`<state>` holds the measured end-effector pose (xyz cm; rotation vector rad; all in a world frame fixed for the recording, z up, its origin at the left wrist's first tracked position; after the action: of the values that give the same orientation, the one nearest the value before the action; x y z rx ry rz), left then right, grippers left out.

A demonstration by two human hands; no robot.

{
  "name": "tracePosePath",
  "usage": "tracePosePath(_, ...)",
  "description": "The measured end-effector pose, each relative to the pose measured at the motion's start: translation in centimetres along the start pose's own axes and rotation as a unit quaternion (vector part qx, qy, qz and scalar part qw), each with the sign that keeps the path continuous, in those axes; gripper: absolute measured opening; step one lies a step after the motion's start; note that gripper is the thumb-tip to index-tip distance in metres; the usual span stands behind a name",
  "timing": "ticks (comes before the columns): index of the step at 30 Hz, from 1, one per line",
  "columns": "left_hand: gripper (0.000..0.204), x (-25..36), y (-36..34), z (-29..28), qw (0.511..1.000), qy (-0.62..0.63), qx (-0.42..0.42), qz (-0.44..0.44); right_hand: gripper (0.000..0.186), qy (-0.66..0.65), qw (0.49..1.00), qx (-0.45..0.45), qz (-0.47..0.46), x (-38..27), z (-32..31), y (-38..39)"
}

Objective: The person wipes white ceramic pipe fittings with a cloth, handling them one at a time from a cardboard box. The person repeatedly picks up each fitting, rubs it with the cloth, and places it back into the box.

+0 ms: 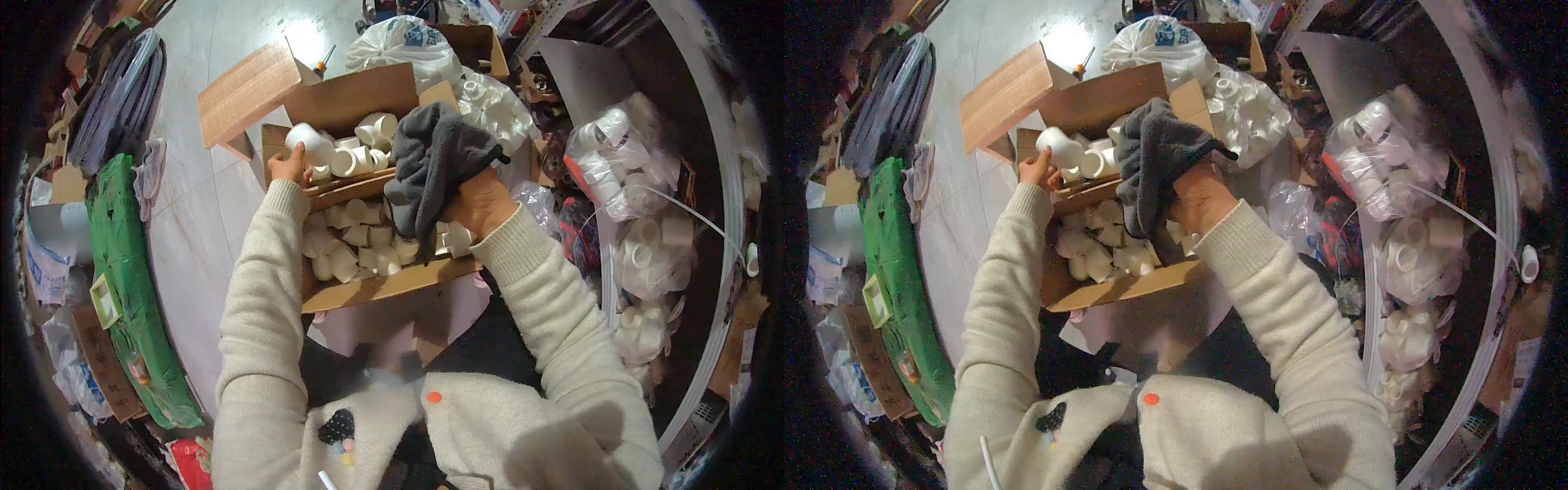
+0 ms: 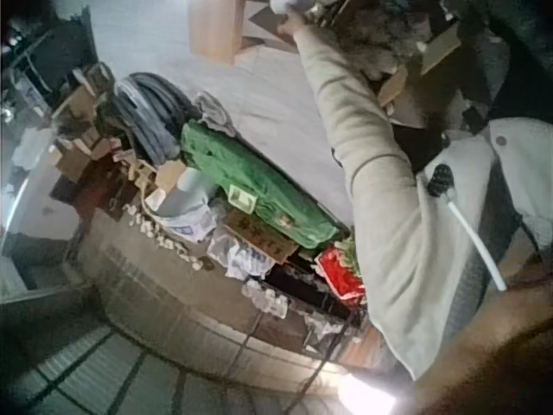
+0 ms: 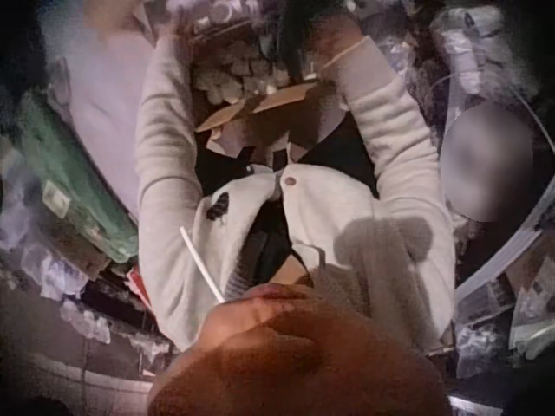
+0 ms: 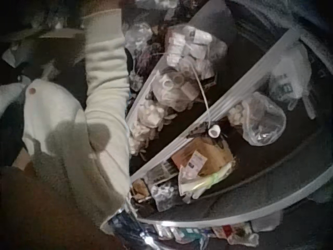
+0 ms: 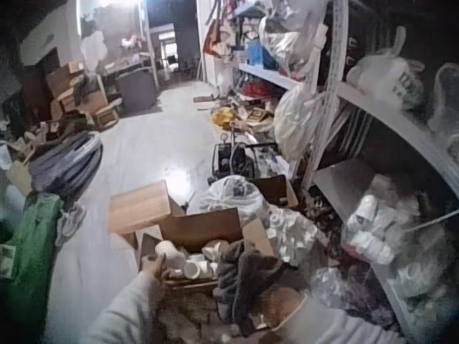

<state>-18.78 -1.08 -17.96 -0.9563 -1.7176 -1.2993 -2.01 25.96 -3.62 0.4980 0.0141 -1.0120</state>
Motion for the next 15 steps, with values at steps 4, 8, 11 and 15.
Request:
tracePosePath(4,0.045,-1.0,1.9,-0.1,0.993,-0.019,-0.075,0.085,0.027,0.458,0.863,0.136,-0.164,-0.6,-1.0,0.4)
tracePosePath(8,0.032,-5.0,4.5,-1.3,0.902,-0.31,-0.229,0.197,0.033,0.733,0.604,0.177,-0.259,-0.7,-1.0,0.0)
tracePosePath(11,0.03,-3.9,7.8,-0.9,0.777,-0.515,-0.257,0.255,0.033,0.863,0.376,0.234,-0.242,-0.8,0.7,1.0)
tracePosePath(15,0.033,-6.3,9.5,-0.7,0.639,-0.681,-0.345,0.097,0.032,0.774,0.539,0.233,-0.237,-0.7,-1.1,0.4)
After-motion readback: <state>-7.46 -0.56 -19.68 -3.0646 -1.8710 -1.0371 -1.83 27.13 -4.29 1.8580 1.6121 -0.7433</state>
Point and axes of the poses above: each hand's wrist, its own y-axis away from the middle knuckle, its own z-axis out of the palm, x = y × z, the point moved 2 cm from there along -y, towards the middle knuckle, and after that the axes turned 13 degrees about z, right-handed, at the moved point
